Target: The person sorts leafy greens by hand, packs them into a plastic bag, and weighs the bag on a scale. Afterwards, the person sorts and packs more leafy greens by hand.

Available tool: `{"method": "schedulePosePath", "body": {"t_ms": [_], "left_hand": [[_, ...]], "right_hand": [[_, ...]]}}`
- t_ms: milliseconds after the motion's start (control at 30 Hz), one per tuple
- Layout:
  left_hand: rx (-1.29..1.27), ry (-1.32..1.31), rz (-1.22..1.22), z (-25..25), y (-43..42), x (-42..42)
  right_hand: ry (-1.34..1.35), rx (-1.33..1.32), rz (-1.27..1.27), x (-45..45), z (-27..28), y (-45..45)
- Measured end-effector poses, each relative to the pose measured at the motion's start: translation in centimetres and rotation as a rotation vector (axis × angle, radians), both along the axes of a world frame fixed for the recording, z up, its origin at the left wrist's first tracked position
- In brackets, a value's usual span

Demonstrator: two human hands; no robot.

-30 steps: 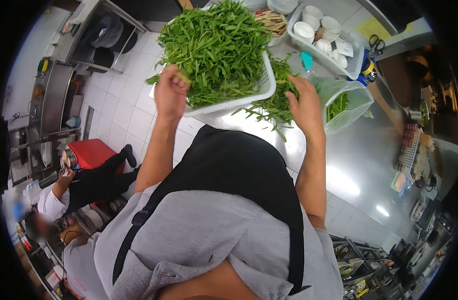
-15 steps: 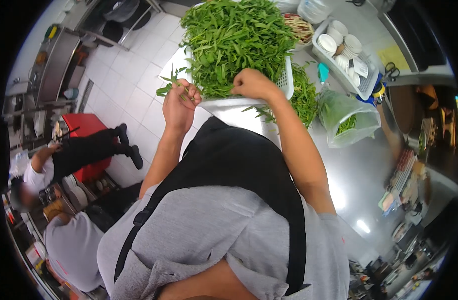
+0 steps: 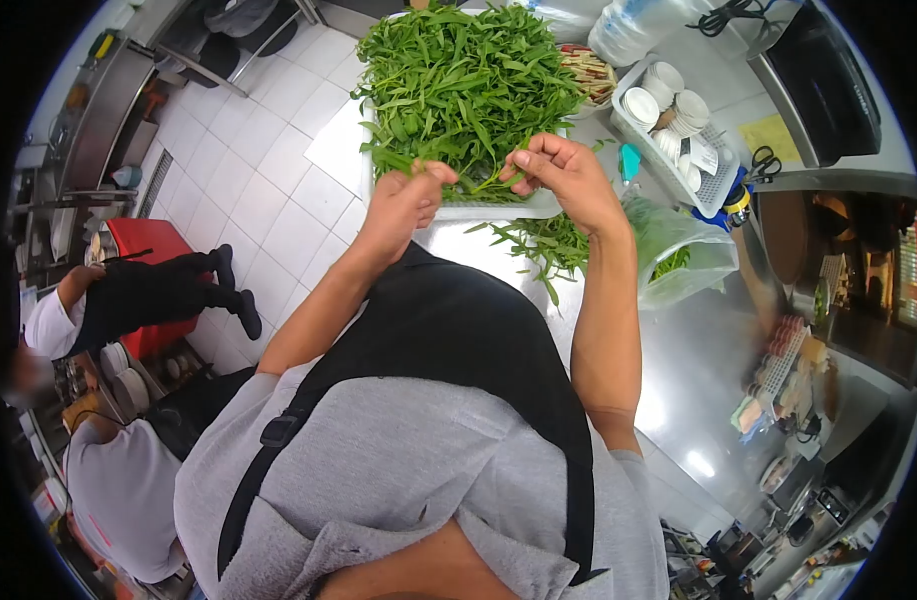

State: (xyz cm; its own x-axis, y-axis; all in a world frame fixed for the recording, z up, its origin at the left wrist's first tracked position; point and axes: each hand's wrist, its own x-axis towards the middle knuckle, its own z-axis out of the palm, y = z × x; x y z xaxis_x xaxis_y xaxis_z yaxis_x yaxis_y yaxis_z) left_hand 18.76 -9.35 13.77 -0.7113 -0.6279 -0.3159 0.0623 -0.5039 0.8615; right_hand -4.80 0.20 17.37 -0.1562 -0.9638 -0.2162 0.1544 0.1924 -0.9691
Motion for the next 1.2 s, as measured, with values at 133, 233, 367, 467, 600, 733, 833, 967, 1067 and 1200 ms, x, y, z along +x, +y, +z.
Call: {"method": "schedulePosePath", "body": {"t_ms": [133,233,367,467,600,733,833,967,1067,1200], "left_hand": [[-0.323,0.003,0.003,-1.0,0.9,-2.4],[-0.404,-0.051,-0.126,-1.8,0.2,-2.7],[-0.351,-0.11,0.127,0.8,-1.6,-1.4],[-0.109,0.146,0.278,0.9,-6.0,2.1],[-0.008,0.296,0.308,2.0,-7.9,4.4],[0.014,0.363,0.245,0.3,-7.8,5.2],[0.047,0.349,0.283,0.4,-6.4,4.9],[0.109,0.352,0.416,0.2,-5.3,5.6],[0.178,0.399,0.422,-1.9,-5.6,6.3],[0.328,0.423,0.464,-1.1,-4.7,4.8]], "right_hand": [[0.028,0.008,0.035,0.3,0.4,0.1],[0.033,0.007,0.019,0.8,0.1,-0.1],[0.092,0.026,-0.046,1.1,-0.9,-0.4],[0.449,0.028,0.124,1.9,-3.2,-1.0],[0.723,0.051,0.313,5.3,-4.7,-3.3],[0.849,0.125,0.382,7.9,-7.2,-6.3],[0.863,0.264,0.391,8.2,-7.9,-7.7],[0.787,0.209,0.406,6.0,-6.2,-7.1],[0.568,0.066,0.206,3.2,-2.6,-4.1],[0.294,0.135,0.008,0.0,-0.1,-1.5]]}}
